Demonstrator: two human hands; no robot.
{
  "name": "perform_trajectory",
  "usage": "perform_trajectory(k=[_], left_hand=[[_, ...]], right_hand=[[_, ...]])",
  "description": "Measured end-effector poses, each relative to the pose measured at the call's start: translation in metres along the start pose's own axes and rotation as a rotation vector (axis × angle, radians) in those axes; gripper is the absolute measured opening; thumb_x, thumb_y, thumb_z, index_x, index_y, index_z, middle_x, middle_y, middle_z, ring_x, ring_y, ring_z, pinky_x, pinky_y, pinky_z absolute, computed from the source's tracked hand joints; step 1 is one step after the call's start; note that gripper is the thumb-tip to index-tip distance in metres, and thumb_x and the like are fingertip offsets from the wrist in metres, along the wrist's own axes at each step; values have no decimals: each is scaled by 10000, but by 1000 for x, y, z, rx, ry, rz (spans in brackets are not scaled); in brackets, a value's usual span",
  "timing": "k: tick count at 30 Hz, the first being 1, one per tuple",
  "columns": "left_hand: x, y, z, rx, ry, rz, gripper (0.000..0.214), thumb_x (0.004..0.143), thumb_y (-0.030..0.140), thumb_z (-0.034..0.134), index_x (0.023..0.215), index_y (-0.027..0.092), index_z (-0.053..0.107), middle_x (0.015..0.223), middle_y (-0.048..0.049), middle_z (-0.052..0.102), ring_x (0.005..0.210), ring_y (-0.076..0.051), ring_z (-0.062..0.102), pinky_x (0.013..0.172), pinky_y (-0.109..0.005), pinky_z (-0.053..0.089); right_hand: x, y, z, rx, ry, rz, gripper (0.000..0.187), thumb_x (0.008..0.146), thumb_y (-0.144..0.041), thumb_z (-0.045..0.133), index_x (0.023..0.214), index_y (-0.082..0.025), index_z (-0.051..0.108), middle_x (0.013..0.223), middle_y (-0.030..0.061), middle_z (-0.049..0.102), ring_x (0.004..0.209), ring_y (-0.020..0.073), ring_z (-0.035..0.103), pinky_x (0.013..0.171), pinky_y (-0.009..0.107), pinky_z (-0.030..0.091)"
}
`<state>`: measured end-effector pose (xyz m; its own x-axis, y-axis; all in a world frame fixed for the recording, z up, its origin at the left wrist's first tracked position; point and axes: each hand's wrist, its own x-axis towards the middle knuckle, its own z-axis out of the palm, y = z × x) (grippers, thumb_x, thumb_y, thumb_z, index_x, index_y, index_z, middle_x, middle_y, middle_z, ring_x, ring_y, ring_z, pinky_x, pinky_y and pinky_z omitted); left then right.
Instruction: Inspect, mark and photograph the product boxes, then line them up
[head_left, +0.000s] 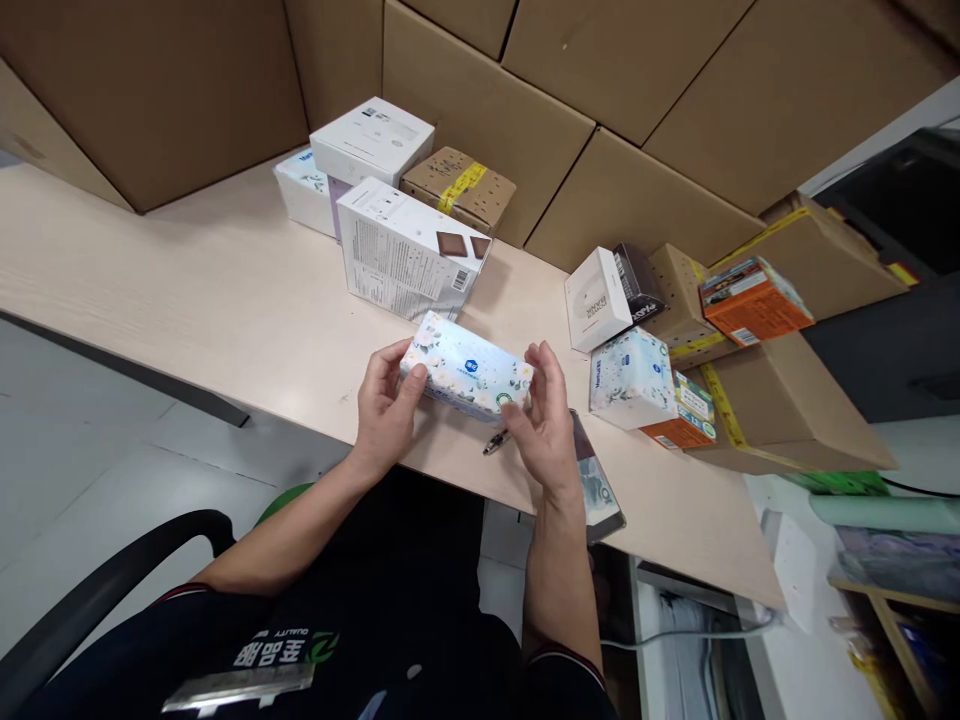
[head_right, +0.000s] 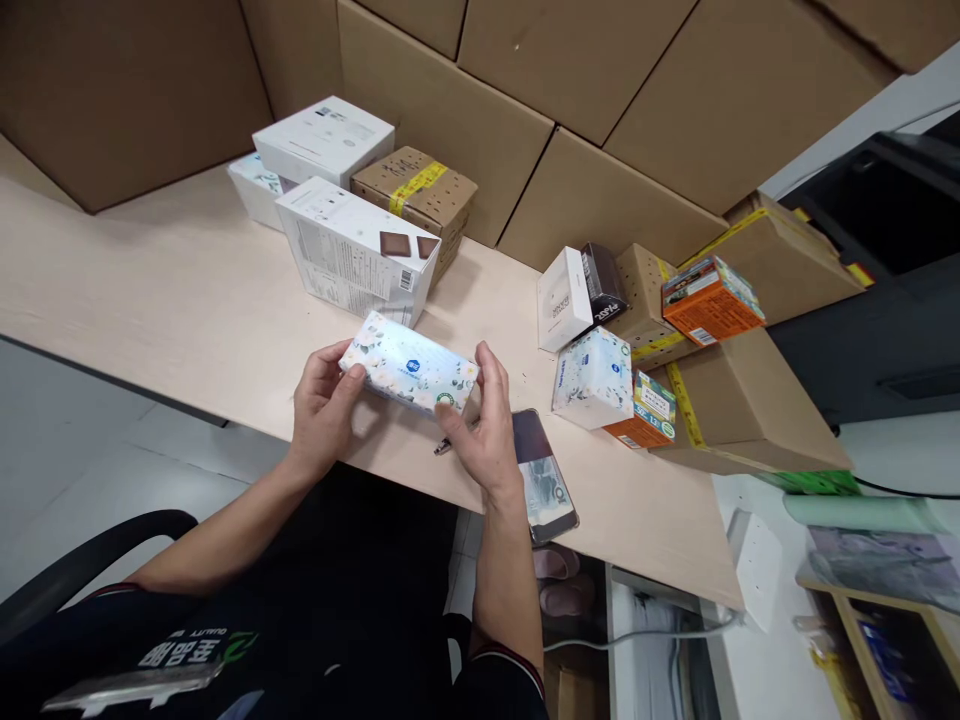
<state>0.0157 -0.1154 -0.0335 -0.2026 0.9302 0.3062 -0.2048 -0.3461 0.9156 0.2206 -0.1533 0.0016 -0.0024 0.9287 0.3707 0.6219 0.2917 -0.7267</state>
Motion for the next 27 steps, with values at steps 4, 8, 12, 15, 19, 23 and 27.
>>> perform_trajectory(k=[4,8,12,15,19,23,27], left_hand=[[-1,-1,-1,13,-2,-30,399,938,479,729,1239,228,654,1283,-98,709,1234,-234,662,1057,-411,555],[-1,-2,-2,-15,-7,-23,360,935,443,734,1224,238,665,1265,-87,711,1223,-233,662,1042,-407,559],[-1,-6,-1,-71,35,80,297,919,389,749,1166,251,660,1284,-69,687,1252,-229,641,1085,-416,537],[-2,-10,-1,-99,47,79,291,917,394,745,1151,254,643,1282,-65,665,1259,-225,628,1107,-415,518],[-2,-12,-3,-135,69,24,311,933,443,722,1160,255,624,1200,-53,655,1153,-198,639,1013,-351,532],[-2,-10,-5,-63,98,29,370,940,506,708,1202,262,617,1177,-51,621,1113,-196,609,971,-331,524],[-1,-6,-4,13,121,33,429,934,562,699,1233,265,612,1158,-59,609,1105,-205,604,979,-348,527]], right_hand=[[2,-1,-1,58,71,250,672,926,-647,622,1469,-260,538,1365,161,622,1089,284,681,883,477,633],[3,-4,-2,191,1,314,526,930,-595,647,1331,-253,646,1168,94,704,830,195,674,741,400,637],[1,-1,1,192,37,202,537,913,-505,707,1392,-289,595,1302,104,657,1031,242,691,879,463,646],[0,1,3,121,64,63,483,922,-431,705,1375,-310,591,1407,110,596,1241,277,637,992,505,618],[0,-2,4,112,77,-1,305,928,-401,703,1211,-299,652,1372,98,610,1294,266,614,998,472,612],[-1,-4,2,188,97,67,235,979,-437,626,1148,-279,666,1297,90,660,1189,238,675,985,445,606],[-1,1,-1,72,211,178,286,1028,-440,499,1161,-249,666,1189,100,715,1054,243,715,940,464,591]])
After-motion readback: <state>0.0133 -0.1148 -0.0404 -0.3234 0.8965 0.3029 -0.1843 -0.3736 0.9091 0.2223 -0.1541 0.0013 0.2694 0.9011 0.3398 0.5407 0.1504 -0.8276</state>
